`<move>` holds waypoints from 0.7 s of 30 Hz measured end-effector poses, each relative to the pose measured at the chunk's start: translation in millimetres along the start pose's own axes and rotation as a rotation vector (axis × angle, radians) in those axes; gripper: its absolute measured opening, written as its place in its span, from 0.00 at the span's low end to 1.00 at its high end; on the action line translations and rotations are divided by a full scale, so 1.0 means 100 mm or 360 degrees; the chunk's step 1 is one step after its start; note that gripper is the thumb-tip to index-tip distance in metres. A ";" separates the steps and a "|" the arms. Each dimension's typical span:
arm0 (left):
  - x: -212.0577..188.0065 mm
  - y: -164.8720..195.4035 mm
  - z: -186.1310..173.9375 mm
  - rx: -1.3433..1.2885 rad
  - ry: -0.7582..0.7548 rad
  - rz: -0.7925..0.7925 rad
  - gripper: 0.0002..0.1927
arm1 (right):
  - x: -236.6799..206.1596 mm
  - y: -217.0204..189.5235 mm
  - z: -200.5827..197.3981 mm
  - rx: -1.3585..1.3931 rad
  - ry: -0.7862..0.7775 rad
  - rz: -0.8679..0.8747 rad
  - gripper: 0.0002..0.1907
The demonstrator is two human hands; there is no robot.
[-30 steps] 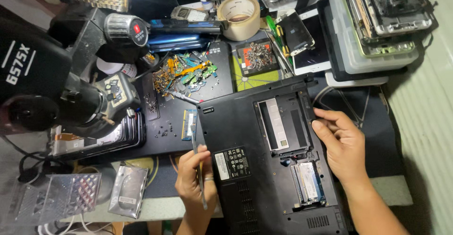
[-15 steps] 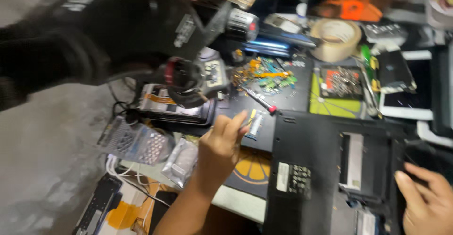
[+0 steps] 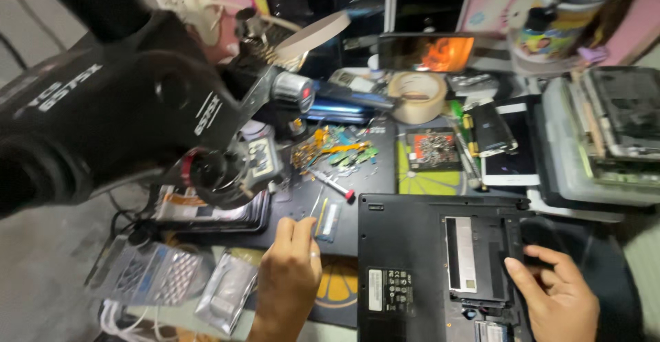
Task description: The person uses a metal prying tool to remove a sticker from the laptop palm rest, then flips the laptop over to access the underside. They remove a memory module, place it on the table, and use a screwdriver to remove screws from the bottom panel. The person then closes the laptop and sets it aside.
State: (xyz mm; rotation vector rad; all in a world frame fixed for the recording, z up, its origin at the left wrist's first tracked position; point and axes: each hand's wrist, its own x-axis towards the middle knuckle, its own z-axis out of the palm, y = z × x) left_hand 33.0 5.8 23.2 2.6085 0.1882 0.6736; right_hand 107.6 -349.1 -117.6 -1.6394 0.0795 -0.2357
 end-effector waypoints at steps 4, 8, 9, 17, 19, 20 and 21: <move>0.11 0.11 0.06 -0.0050 0.0089 0.0086 0.12 | 0.00 -0.17 -0.01 -0.0309 0.0053 0.0043 0.18; 0.33 0.17 0.21 0.0040 0.0051 0.0216 0.06 | -0.03 -0.23 -0.01 -0.0356 0.0018 0.0095 0.17; 0.42 0.18 0.26 0.0028 0.0020 0.0223 0.06 | -0.02 -0.22 0.00 -0.0274 0.0002 0.0093 0.18; 1.18 0.21 0.65 -0.0168 -0.0044 0.0323 0.03 | -0.01 -0.19 0.04 -0.0063 -0.0022 0.0070 0.19; 1.26 0.25 0.64 -0.0229 -0.0014 0.0307 0.04 | -0.01 -0.17 0.03 -0.0069 -0.0001 0.0085 0.19; 1.26 0.27 0.61 -0.0258 -0.0001 0.0295 0.05 | -0.02 -0.15 0.02 -0.0074 0.0006 0.0096 0.19; 1.23 0.29 0.57 -0.0319 0.0012 0.0297 0.06 | -0.01 -0.12 0.00 -0.0156 0.0037 0.0078 0.20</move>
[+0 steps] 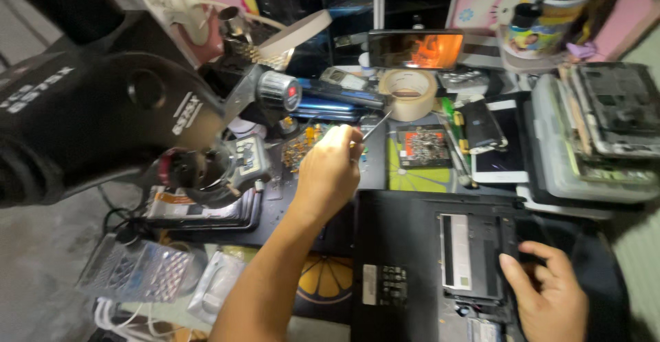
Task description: The person uses a metal prying tool to remove a sticker from the laptop palm rest, then flips the laptop over to access the underside. They remove a memory module, place it on the table, and use a screwdriver to remove screws from the bottom panel. The person then closes the laptop and sets it aside.
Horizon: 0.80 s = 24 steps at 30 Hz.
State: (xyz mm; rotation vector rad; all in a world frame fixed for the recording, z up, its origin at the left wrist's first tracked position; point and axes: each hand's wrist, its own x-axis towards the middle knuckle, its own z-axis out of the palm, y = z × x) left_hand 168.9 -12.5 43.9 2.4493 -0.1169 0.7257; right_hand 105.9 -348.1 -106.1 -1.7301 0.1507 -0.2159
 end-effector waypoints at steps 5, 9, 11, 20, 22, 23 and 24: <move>-0.61 0.09 -0.42 -0.0115 0.0224 0.0029 0.13 | 0.14 0.29 -0.10 -0.0006 -0.0001 -0.0160 0.18; -1.21 0.05 -0.71 0.0078 0.0315 -0.0313 0.14 | 0.28 0.53 -0.17 -0.0260 0.0031 -0.0227 0.19; -1.47 0.01 -0.82 0.0307 0.0375 -0.0451 0.14 | 0.32 0.61 -0.18 -0.0365 0.0044 -0.0237 0.19; -1.75 -0.27 -0.89 0.0709 0.0276 -0.0331 0.14 | 0.35 0.57 -0.06 -0.0307 0.0020 -0.0294 0.17; -1.71 -0.22 -0.79 0.0659 0.0323 -0.0248 0.15 | 0.32 0.51 -0.08 -0.0240 0.0028 -0.0332 0.17; -1.67 -0.20 -0.73 0.0623 0.0349 -0.0187 0.16 | 0.28 0.47 -0.09 -0.0194 0.0028 -0.0351 0.17; -1.64 -0.16 -0.67 0.0558 0.0329 -0.0191 0.16 | 0.23 0.42 -0.11 -0.0146 0.0036 -0.0353 0.16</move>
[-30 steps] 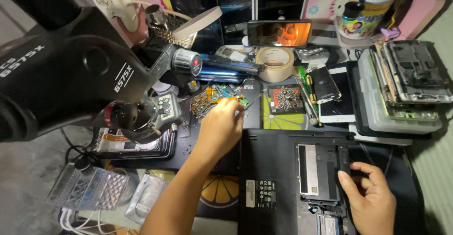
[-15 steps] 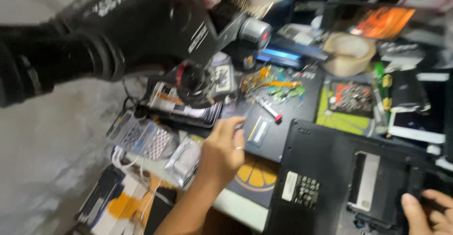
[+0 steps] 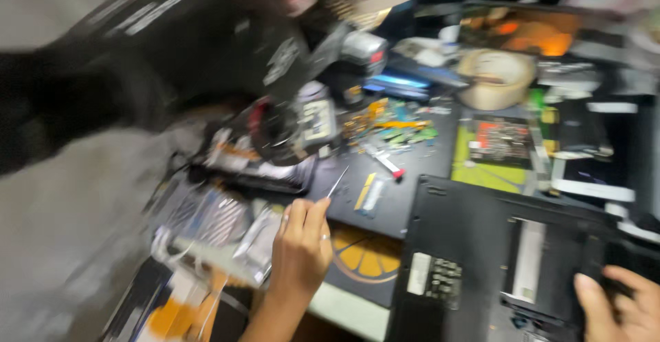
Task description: The person uses a metal prying tool to remove a sticker from the laptop palm rest, then flips the laptop over to access the underside. They remove a memory module, place it on the table, and use a screwdriver to remove screws from the bottom panel. The person then closes the laptop and sets it aside.
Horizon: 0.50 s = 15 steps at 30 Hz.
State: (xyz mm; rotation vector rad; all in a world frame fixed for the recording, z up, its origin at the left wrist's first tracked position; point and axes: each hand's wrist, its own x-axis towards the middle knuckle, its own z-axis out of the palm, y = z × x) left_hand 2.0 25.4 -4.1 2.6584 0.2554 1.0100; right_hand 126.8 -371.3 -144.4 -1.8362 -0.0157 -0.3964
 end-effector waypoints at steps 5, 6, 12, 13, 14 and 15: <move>0.01 0.27 0.21 -0.0165 -0.0155 0.0070 0.16 | -0.14 -0.32 -0.04 -0.0115 -0.0033 0.0151 0.15; 0.01 0.30 0.23 -0.0149 -0.0187 0.0066 0.17 | -0.15 -0.39 -0.04 -0.0152 -0.0051 0.0154 0.15; 0.10 0.38 0.32 0.0112 -0.0227 0.0106 0.14 | -0.15 -0.64 -0.04 -0.0309 -0.0100 0.0201 0.17; 0.13 0.39 0.32 0.0137 -0.0237 0.0122 0.13 | -0.15 -0.65 -0.04 -0.0364 -0.0108 0.0196 0.17; 0.15 0.40 0.32 0.0162 -0.0245 0.0140 0.13 | -0.16 -0.65 -0.04 -0.0357 -0.0110 0.0207 0.17; 0.18 0.40 0.33 0.0217 -0.0239 0.0158 0.13 | -0.16 -0.65 -0.04 -0.0348 -0.0108 0.0219 0.17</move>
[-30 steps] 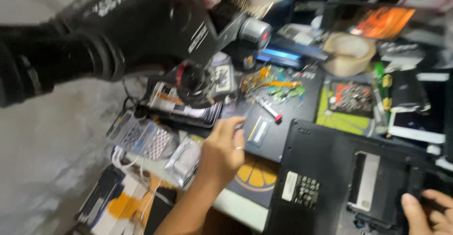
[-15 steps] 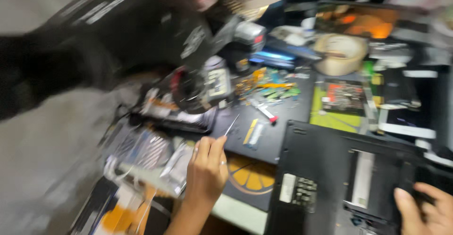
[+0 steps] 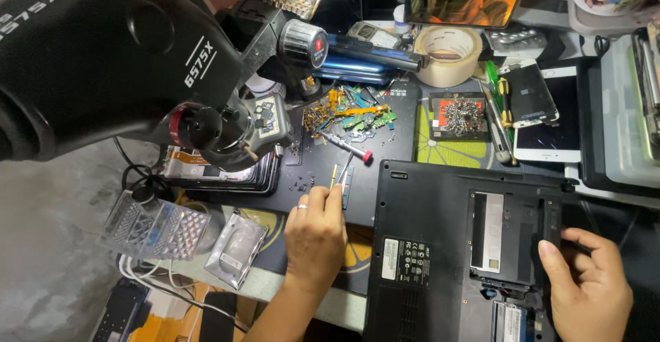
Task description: The person uses a metal prying tool to remove a sticker from the laptop palm rest, then flips the laptop over to access the underside. They remove a memory module, place it on the table, and use a screwdriver to remove screws from the bottom panel. The person then closes the laptop and sets it aside.
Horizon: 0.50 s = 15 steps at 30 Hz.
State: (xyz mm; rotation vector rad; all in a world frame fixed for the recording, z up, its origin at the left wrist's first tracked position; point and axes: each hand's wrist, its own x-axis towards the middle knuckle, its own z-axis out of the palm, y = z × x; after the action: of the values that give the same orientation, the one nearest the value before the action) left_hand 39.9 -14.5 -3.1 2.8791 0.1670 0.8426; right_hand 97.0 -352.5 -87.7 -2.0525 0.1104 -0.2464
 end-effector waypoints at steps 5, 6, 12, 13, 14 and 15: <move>0.07 0.02 0.01 0.0120 0.0019 0.0036 0.13 | 0.00 0.09 0.00 0.0179 -0.0028 -0.0041 0.17; 0.07 0.02 0.01 0.0120 0.0019 0.0038 0.13 | 0.00 0.11 0.00 0.0203 -0.0035 -0.0048 0.17; 0.06 -0.03 0.07 0.0092 -0.0011 0.0042 0.14 | 0.02 0.18 -0.02 0.0209 -0.0015 -0.0129 0.16; 0.07 -0.04 0.09 0.0070 -0.0015 0.0037 0.14 | 0.01 0.18 -0.02 0.0217 0.0004 -0.0140 0.16; 0.07 -0.05 0.09 0.0048 -0.0019 0.0034 0.14 | 0.01 0.19 -0.02 0.0185 0.0003 -0.0137 0.15; 0.08 -0.05 0.10 0.0001 -0.0018 0.0025 0.15 | 0.00 0.20 -0.02 0.0150 0.0000 -0.0132 0.15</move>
State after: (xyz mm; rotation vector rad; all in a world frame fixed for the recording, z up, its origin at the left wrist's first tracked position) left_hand 51.2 -9.4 -8.2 2.8889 0.1438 0.8286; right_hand 97.3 -363.7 -104.4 -1.9654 0.0131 -0.2974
